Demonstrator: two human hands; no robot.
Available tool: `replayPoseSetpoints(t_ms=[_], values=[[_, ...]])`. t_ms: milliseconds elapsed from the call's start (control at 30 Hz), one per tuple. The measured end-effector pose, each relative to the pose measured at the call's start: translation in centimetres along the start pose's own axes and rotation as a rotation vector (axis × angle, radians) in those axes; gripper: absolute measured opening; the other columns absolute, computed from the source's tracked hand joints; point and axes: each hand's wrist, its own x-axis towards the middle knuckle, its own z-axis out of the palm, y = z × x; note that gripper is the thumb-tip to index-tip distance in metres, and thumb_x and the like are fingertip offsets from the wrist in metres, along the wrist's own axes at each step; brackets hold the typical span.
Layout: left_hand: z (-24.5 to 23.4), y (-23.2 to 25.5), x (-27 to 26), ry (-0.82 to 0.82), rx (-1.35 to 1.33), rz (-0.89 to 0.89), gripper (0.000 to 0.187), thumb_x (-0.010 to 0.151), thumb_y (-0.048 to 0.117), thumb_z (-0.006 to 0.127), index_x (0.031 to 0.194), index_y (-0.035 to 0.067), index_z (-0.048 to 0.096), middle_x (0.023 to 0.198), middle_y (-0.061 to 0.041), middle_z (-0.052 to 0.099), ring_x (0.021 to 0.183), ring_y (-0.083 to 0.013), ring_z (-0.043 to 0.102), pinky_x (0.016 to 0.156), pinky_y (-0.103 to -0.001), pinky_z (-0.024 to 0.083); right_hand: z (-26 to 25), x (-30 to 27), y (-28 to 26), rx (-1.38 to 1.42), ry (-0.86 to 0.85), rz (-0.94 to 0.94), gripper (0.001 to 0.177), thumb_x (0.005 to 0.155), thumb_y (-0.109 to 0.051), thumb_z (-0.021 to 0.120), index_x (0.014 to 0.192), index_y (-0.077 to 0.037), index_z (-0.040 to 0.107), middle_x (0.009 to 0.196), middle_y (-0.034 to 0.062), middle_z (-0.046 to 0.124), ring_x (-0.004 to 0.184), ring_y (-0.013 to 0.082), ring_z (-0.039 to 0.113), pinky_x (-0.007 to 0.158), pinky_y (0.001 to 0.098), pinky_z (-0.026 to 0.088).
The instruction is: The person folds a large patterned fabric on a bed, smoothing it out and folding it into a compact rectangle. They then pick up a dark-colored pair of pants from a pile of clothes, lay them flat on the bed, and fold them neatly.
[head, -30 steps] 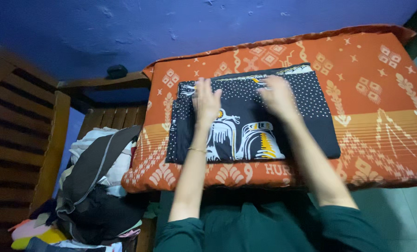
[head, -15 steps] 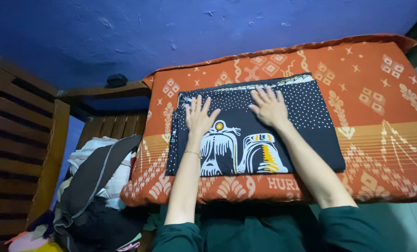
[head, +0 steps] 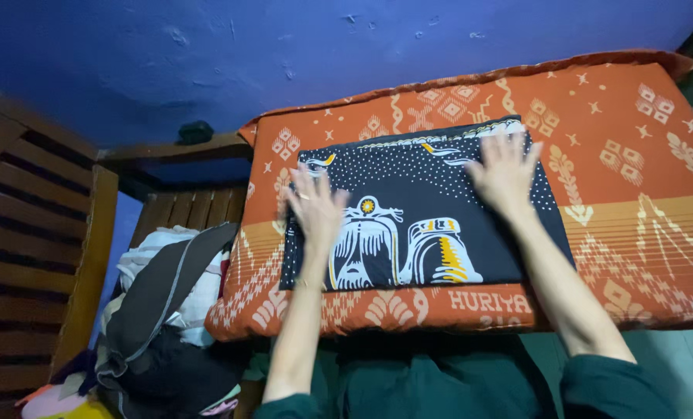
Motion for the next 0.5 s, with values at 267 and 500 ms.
replayPoseSetpoints(t_ms=[267, 500], values=[[-0.5, 5.5, -3.8, -0.418, -0.228, 0.369, 0.08, 0.097, 0.065, 0.048, 0.16, 0.016, 0.037, 0.168, -0.012, 0.028, 0.156, -0.0299, 0.021, 0.126, -0.053, 0.01, -2.1, -5.0, -12.1, 0.152, -0.372, -0.48, 0.073, 0.097, -0.061, 0.043, 0.159, -0.024, 0.033, 0.166, 0.0087, 0.027, 0.153, 0.0331, 0.02, 0.119, 0.0603, 0.016], [-0.5, -3.4, -1.9, -0.452, -0.071, 0.312, 0.072, 0.096, 0.066, 0.047, 0.157, 0.029, 0.039, 0.167, -0.01, 0.026, 0.154, -0.0283, 0.02, 0.124, -0.048, 0.011, -1.5, -2.7, -1.6, -0.034, -0.403, -0.244, 0.074, 0.095, -0.072, 0.034, 0.159, -0.034, 0.031, 0.168, 0.0035, 0.024, 0.154, 0.0293, 0.019, 0.122, 0.0543, 0.014]])
